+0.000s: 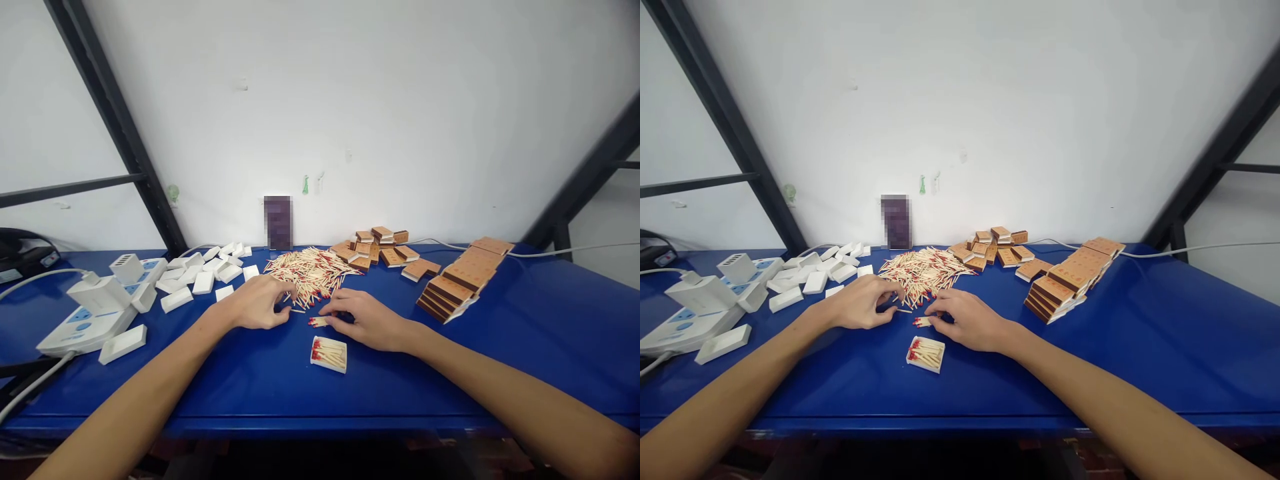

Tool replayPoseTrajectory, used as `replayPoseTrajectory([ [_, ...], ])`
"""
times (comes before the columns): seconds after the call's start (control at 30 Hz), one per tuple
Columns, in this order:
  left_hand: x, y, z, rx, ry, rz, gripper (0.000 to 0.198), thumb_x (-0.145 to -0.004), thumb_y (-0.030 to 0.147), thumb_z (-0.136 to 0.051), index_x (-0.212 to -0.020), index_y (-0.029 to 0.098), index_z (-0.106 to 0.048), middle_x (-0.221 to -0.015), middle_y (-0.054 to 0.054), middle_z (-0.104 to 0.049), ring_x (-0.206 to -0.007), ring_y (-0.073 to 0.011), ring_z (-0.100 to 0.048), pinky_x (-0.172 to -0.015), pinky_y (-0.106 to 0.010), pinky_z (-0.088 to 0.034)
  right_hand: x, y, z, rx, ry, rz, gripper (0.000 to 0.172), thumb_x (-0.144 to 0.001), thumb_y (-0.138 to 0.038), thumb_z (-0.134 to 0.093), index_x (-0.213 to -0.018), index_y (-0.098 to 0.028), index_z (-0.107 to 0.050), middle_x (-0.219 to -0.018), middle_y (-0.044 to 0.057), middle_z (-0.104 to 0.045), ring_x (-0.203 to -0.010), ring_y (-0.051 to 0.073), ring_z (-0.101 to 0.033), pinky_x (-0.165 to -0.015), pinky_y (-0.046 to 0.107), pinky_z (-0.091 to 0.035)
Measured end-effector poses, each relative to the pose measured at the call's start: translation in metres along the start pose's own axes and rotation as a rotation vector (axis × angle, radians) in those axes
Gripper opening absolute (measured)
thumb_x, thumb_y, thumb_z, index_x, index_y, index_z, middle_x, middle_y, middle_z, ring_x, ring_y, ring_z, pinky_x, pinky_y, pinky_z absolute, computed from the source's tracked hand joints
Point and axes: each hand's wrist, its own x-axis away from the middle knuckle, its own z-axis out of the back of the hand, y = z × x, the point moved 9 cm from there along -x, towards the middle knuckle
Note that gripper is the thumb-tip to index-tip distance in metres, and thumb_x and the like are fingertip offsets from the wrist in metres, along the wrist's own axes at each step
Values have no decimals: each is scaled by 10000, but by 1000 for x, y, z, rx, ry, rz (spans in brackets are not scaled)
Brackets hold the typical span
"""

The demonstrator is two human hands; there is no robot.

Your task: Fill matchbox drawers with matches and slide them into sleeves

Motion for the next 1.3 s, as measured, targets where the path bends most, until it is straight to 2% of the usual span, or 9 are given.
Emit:
replayPoseTrajectory([
  [0.13,0,-1,-3,-13,-31,5,216,-743,261,-565,-938,209,-644,-605,25,-570,-533,-131,-466,-526,-239,-273,0,1,0,11,-3,-10,245,-947,-321,-500,-999,-206,-710,-879,50,-637,-827,168,-561,-761,301,-381],
  [0.27,-1,-1,-4,-8,-12,-9,208,-766,280,-569,-943,210,-654,-659,17,-597,-574,-130,-492,-551,-240,-286,1,5,-2,41,-25,-77,242,-930,-376,-530,-913,-230,-722,-668,-15,-613,-643,127,-522,-793,334,-326],
  [0.37,-1,0,-6,7,-12,-20,170,-784,270,-559,-905,209,-662,-670,13,-599,-584,-127,-494,-557,-241,-289,1,6,-1,28,-15,-91,233,-912,-376,-558,-877,-223,-731,-601,-27,-595,-610,120,-505,-769,314,-324],
  [0.6,-2,-1,-5,-15,11,-6,207,-792,286,-563,-965,208,-647,-635,21,-579,-560,-127,-481,-553,-246,-283,0,8,-2,5,-8,-62,186,-888,-308,-579,-854,-203,-729,-623,-28,-613,-550,96,-472,-659,265,-330],
  [0.73,-2,2,-7,10,-3,-38,141,-802,251,-538,-855,208,-661,-625,23,-578,-551,-114,-475,-553,-244,-282,0,9,-3,-36,-16,-66,204,-885,-309,-570,-854,-192,-734,-568,-30,-533,-507,92,-433,-549,239,-303],
  [0.9,-5,9,-13,64,-6,-51,137,-818,240,-533,-824,201,-664,-573,33,-553,-516,-104,-464,-557,-237,-290,1,4,1,-41,30,1,181,-883,-301,-586,-875,-194,-733,-779,26,-608,-673,120,-525,-634,247,-350],
  [1.07,-11,14,-19,76,36,-1,148,-851,263,-535,-857,199,-668,-575,32,-556,-509,-103,-475,-539,-226,-281,2,3,-3,1,30,-9,168,-897,-316,-589,-882,-215,-722,-702,-13,-612,-648,112,-519,-763,301,-331],
  [1.2,-16,20,-21,132,60,59,152,-860,269,-551,-830,203,-684,-564,31,-565,-514,-101,-484,-529,-215,-278,0,3,-2,21,41,-30,181,-890,-298,-587,-866,-204,-739,-651,-10,-568,-592,106,-478,-672,265,-342],
  [1.3,-18,23,-25,217,63,87,173,-866,281,-554,-830,195,-700,-571,28,-578,-517,-99,-491,-526,-210,-288,0,2,-2,28,37,-8,190,-897,-290,-576,-900,-194,-740,-722,13,-572,-628,113,-495,-618,247,-345],
])
